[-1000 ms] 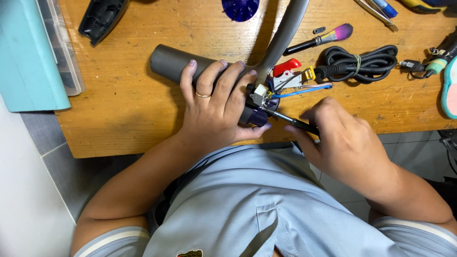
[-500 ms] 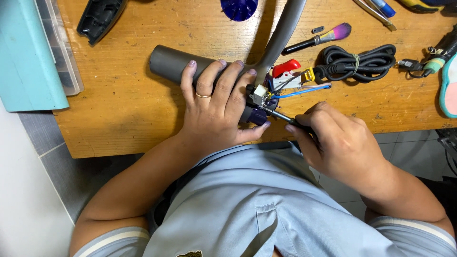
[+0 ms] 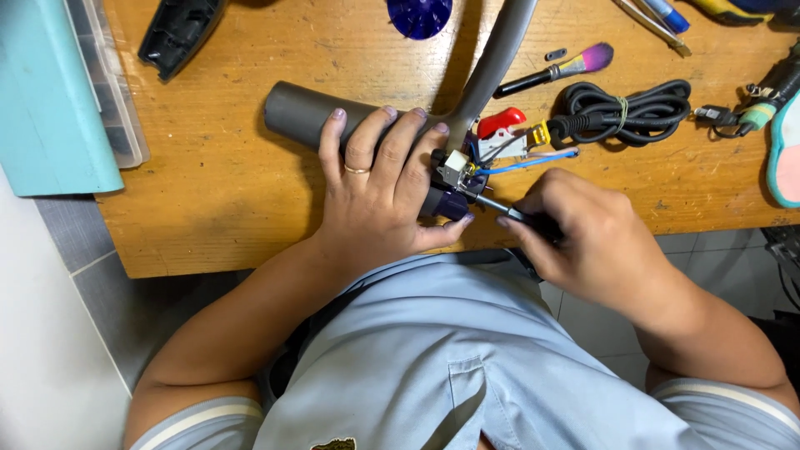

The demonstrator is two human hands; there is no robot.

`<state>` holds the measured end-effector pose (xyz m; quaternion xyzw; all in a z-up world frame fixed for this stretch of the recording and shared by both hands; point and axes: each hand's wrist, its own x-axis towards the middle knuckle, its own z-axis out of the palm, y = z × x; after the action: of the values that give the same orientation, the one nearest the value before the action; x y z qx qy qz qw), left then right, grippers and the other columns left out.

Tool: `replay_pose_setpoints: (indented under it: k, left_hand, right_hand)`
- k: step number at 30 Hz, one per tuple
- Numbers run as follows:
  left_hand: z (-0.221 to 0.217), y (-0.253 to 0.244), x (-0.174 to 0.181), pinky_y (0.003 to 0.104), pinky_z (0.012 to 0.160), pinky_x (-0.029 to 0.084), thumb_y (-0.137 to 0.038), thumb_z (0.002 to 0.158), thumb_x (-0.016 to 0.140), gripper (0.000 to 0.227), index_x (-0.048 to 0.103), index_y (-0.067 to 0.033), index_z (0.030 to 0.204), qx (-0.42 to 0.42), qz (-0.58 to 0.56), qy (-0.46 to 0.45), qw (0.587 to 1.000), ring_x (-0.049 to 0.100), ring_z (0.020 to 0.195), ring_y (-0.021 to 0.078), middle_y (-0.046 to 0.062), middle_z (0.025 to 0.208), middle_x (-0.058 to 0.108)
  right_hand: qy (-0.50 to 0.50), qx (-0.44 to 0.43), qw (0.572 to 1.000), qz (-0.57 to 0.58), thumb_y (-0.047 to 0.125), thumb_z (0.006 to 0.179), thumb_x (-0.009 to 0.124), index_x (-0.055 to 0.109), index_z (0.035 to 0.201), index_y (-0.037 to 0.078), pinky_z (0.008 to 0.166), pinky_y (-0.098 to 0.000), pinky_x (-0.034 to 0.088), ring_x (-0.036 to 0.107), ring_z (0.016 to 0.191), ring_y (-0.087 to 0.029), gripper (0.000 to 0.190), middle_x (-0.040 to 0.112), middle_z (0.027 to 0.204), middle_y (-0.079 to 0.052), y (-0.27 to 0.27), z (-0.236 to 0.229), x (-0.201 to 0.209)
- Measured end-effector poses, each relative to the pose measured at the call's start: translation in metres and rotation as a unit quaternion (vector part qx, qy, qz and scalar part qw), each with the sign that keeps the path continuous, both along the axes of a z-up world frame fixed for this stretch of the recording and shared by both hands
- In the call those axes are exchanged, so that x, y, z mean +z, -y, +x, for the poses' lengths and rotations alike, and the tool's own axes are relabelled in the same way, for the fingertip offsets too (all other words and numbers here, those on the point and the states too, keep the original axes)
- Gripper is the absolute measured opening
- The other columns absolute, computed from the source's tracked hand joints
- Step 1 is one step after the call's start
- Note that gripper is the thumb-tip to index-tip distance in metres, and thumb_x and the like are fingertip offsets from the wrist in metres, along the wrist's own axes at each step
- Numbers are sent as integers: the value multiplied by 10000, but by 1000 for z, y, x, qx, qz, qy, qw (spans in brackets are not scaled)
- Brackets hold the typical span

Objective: The person is disassembling a hair dryer by removing screws with a screwdriver and then cleaning the internal components with a small brush.

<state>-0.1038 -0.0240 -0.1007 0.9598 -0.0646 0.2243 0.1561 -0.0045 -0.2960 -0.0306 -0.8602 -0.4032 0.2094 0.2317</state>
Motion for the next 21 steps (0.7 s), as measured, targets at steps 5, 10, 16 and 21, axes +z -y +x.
replay_pose_setpoints:
  k: [5,10,16,21]
  left_hand:
    - [0,0,0,698,1244,394,-873,1104,601,898,774,-66,1457,-1,13,6,1000,667,1386,364,140,1494,729]
    - [-1,0,0,715,1249,393,-885,1023,717,938,742,-62,1473,-1,-2,-16,1000,626,1432,372,150,1566,683]
    - [4,8,-20,779,1242,349,-747,952,728,893,701,-32,1485,1,-51,81,995,619,1396,446,220,1487,686]
    - [4,8,-19,770,1241,341,-727,897,776,925,693,-45,1516,3,-51,80,996,615,1403,438,210,1477,685]
  right_hand:
    - [136,45,989,-41,226,1187,743,738,1191,57,559,-520,517,688,748,-346,169,672,965,-87,1,-8,-2]
    - [63,-18,996,-61,410,1055,856,647,1352,29,701,-549,614,746,929,-366,527,663,1112,-152,-9,-14,6]
    - [179,-36,983,-35,322,1019,823,755,1083,178,670,-434,658,791,776,-299,172,671,917,7,3,-21,-22]
    - [240,-12,968,-74,315,1091,730,739,1070,199,613,-414,638,796,756,-264,118,670,889,40,-10,-19,-8]
